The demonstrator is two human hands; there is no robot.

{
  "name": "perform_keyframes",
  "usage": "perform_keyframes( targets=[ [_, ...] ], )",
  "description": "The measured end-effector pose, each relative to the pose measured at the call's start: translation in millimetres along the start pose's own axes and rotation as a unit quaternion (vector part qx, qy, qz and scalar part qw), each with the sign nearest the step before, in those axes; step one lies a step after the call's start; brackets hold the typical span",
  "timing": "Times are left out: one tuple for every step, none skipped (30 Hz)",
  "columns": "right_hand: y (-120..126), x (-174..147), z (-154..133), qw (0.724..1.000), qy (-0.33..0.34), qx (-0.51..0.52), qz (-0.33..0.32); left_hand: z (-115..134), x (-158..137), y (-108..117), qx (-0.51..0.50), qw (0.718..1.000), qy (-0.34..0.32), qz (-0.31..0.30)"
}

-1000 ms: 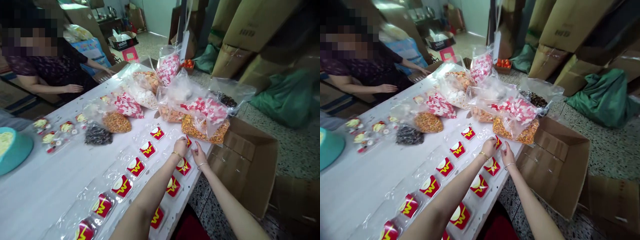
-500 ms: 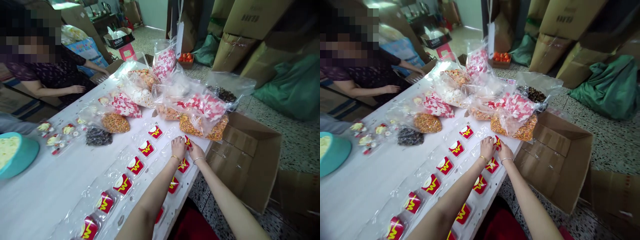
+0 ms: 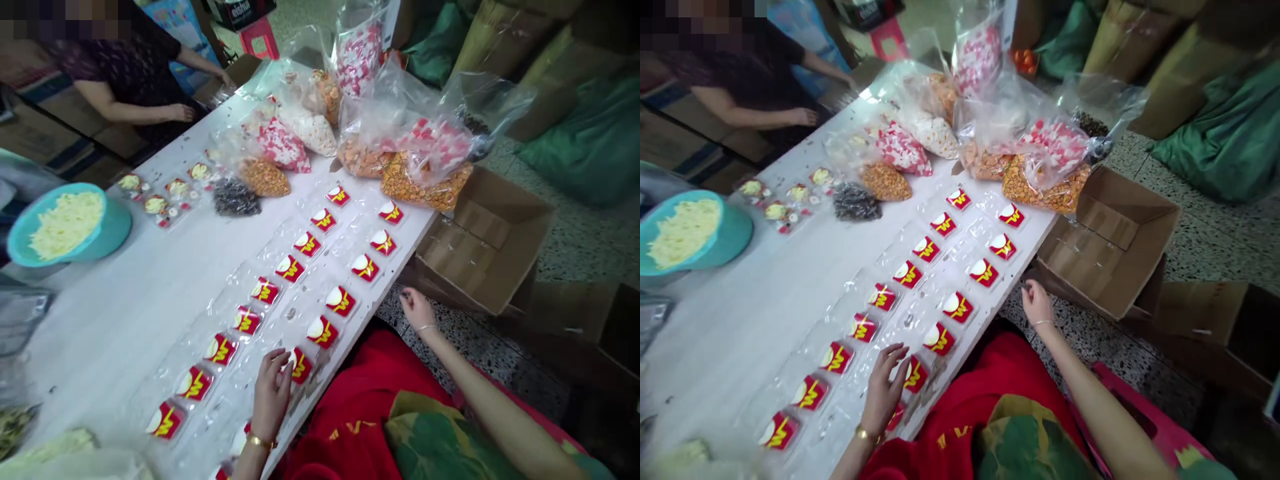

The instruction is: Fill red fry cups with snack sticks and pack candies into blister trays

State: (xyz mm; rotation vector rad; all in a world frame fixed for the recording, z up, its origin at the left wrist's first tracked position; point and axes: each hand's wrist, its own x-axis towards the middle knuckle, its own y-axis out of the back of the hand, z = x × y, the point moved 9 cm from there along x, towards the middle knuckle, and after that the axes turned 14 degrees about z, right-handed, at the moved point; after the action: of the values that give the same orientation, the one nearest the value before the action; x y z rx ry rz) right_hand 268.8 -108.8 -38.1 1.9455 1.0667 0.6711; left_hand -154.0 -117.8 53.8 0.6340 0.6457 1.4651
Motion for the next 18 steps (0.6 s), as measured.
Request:
perform_keyframes(
  targets=[
    [-7,-36,-5,0.999,0.014,-0.007,-0.034,-20,-25,17,-0.005,1.000,0.025,0.008],
    [-16,-72,-13,0.997,0.032,-0.013,-0.071,-37,-47,34,-0.010,0.999,0.042,0.016],
    [-27,-108,-23,0.993,0.053,-0.017,-0.108,-50,-68,49,-0.015,0.998,0.053,0.023],
    [-38,-144,-36,0.986,0.075,-0.021,-0.145,-60,-85,63,-0.020,0.998,0.056,0.029],
    [-49,-178,-50,0.979,0.097,-0.025,-0.180,-68,-101,77,-0.024,0.998,0.055,0.034],
    [-60,-210,-64,0.969,0.119,-0.030,-0.213,-74,-114,90,-0.027,0.998,0.052,0.038],
    [-72,-240,-79,0.958,0.142,-0.034,-0.246,-78,-125,103,-0.029,0.997,0.050,0.043],
    [-82,-268,-93,0.946,0.165,-0.037,-0.277,-82,-135,115,-0.030,0.997,0.048,0.050],
    [-93,-292,-105,0.932,0.188,-0.041,-0.309,-86,-144,127,-0.030,0.997,0.048,0.056],
    [-104,-314,-114,0.916,0.209,-0.044,-0.339,-89,-152,138,-0.029,0.996,0.049,0.062],
    [-114,-332,-120,0.900,0.229,-0.049,-0.367,-92,-160,147,-0.028,0.996,0.051,0.070],
    [-125,-347,-123,0.884,0.246,-0.055,-0.393,-94,-168,154,-0.026,0.995,0.056,0.077],
    [-135,-359,-122,0.869,0.261,-0.063,-0.416,-97,-177,160,-0.024,0.994,0.064,0.084],
    [-146,-368,-118,0.854,0.273,-0.074,-0.437,-99,-186,163,-0.021,0.992,0.076,0.095],
    [-157,-374,-111,0.840,0.282,-0.086,-0.455,-102,-195,165,-0.018,0.990,0.092,0.109],
    [-168,-378,-101,0.828,0.287,-0.099,-0.471,-103,-205,165,-0.014,0.986,0.110,0.126],
    [-178,-380,-89,0.819,0.289,-0.112,-0.483,-104,-214,161,-0.009,0.981,0.131,0.145],
    [-188,-381,-76,0.812,0.287,-0.125,-0.493,-104,-223,155,-0.005,0.974,0.154,0.164]
  ],
)
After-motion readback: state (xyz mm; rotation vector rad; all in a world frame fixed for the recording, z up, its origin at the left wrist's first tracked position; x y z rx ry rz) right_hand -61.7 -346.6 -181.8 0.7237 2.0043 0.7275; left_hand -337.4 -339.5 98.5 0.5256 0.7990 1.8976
